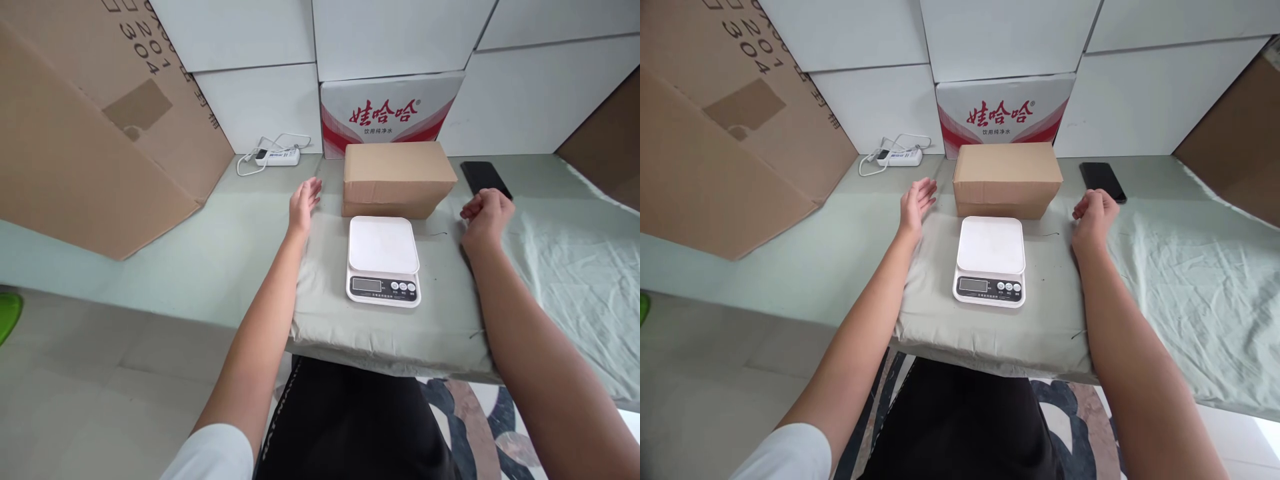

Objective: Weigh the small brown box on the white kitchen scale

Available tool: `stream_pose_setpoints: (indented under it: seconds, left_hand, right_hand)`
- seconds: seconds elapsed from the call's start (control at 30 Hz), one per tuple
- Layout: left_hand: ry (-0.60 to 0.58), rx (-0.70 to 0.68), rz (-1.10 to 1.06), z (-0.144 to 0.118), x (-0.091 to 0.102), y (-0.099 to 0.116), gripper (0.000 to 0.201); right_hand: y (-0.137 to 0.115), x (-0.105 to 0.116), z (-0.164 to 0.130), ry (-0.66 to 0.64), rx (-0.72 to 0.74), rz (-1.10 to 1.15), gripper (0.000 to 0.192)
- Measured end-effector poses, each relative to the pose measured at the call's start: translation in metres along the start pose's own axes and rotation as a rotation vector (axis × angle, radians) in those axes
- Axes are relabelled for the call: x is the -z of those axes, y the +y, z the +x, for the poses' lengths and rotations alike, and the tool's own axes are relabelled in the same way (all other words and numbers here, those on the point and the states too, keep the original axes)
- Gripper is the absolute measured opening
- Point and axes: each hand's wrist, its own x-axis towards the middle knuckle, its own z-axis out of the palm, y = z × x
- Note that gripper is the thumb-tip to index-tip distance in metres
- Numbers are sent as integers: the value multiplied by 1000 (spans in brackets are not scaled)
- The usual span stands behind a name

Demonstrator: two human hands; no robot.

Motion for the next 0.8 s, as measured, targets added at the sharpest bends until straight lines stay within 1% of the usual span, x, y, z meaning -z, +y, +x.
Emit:
stream_pose_setpoints:
  seconds: [0.07,0.13,0.17,0.23,0.3,0.33,0.43,0.47,0.5,0.57,0.63,0.7,0.73,0.8]
  left_hand:
    - [137,-17,-49,2,3,8,49]
    - [275,-36,-123,5,8,17,58]
    - [328,-37,-165,6,11,22,60]
    - [391,-7,-243,8,17,29,61]
    - [403,53,-312,8,22,33,60]
    - [397,83,-347,7,24,35,60]
    - [392,151,-460,6,30,38,59]
    - [399,168,-503,6,32,39,58]
    - [408,185,-547,6,34,39,57]
    - [417,218,-630,6,38,41,55]
    - [418,233,-690,7,40,42,53]
    - [418,229,-722,9,41,41,53]
    - [417,227,-724,11,42,41,53]
    - [373,258,-676,15,44,38,52]
  right_hand:
    - [-1,3,-3,-8,55,-14,35]
    - [-2,4,-5,1,96,-16,39]
    - [-3,5,-6,7,105,-1,41]
    - [-6,5,-6,28,103,45,45]
    - [-10,4,-7,35,54,90,48]
    - [-12,3,-6,20,1,111,48]
    - [-18,2,-6,-91,-221,165,42]
    - [-19,1,-6,-129,-272,182,39]
    - [-20,1,-6,-157,-300,198,37]
    - [-21,2,-7,-177,-307,229,34]
    - [-22,3,-6,-154,-295,249,38]
    - [-23,4,-5,-104,-309,255,46]
    - [-23,5,-4,-77,-330,254,49]
    - [-22,6,-2,-29,-382,250,53]
